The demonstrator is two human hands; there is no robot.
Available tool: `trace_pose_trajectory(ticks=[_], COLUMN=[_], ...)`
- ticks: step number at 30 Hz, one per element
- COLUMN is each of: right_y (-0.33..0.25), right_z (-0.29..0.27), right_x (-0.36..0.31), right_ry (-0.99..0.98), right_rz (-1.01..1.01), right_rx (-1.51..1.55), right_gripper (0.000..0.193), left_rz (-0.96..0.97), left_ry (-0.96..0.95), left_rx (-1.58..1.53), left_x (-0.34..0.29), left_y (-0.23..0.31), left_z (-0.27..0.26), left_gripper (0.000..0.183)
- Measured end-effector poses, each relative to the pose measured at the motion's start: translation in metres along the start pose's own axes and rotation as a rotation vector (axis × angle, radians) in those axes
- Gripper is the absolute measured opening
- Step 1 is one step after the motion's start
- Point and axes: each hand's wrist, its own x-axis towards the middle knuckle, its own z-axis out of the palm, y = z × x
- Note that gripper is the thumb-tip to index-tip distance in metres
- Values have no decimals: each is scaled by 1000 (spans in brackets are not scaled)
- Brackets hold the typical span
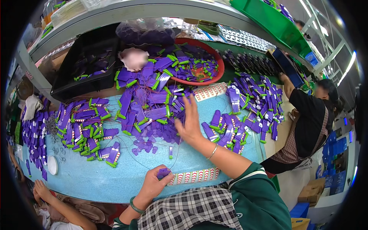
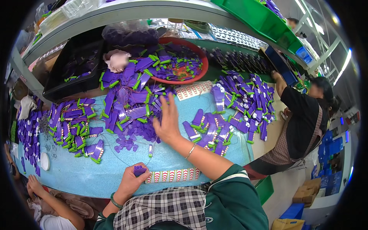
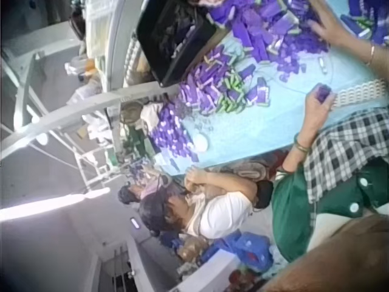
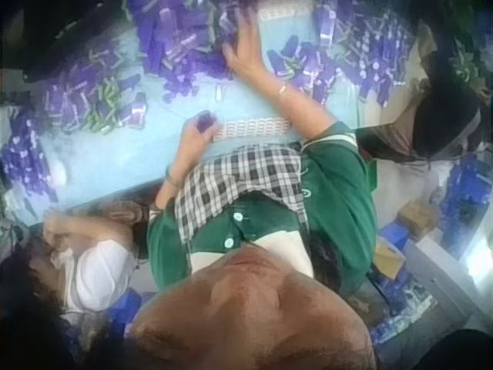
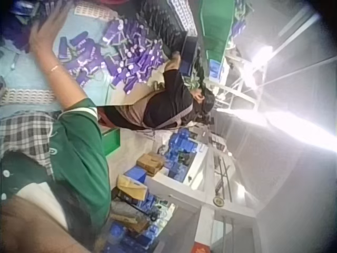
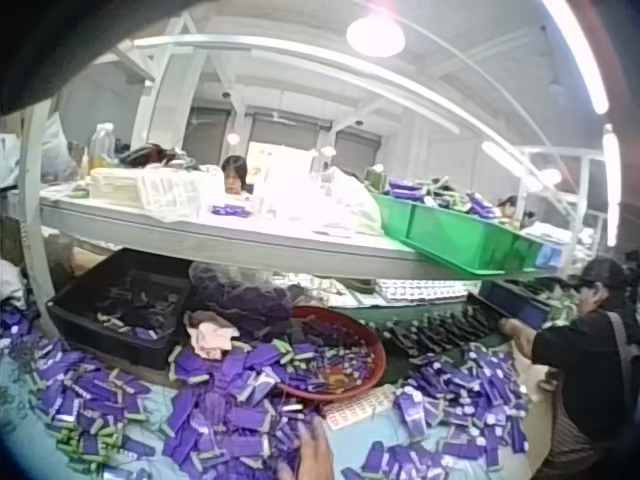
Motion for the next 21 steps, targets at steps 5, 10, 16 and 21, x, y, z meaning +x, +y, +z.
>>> trace_pose_trajectory(ticks=[5, 10, 16, 21], right_y=[27, -48, -87, -83], right_z=[-10, -72, -75, -63], right_x=[24, -2, -83, -96], right_ry=[-246, -220, -319, -441], right_rz=[217, -106, -327, -246], right_rx=[-145, 26, 26, -3], right_gripper=[79, 47, 30, 31], left_rz=[-18, 10, -1, -69], left_ry=[56, 188, 165, 130], left_rx=[-18, -46, -58, -196], left_x=[0, 0, 5, -1], left_y=[7, -3, -9, 8], left_z=[2, -5, 0, 13], left_gripper=[10, 12, 15, 11])
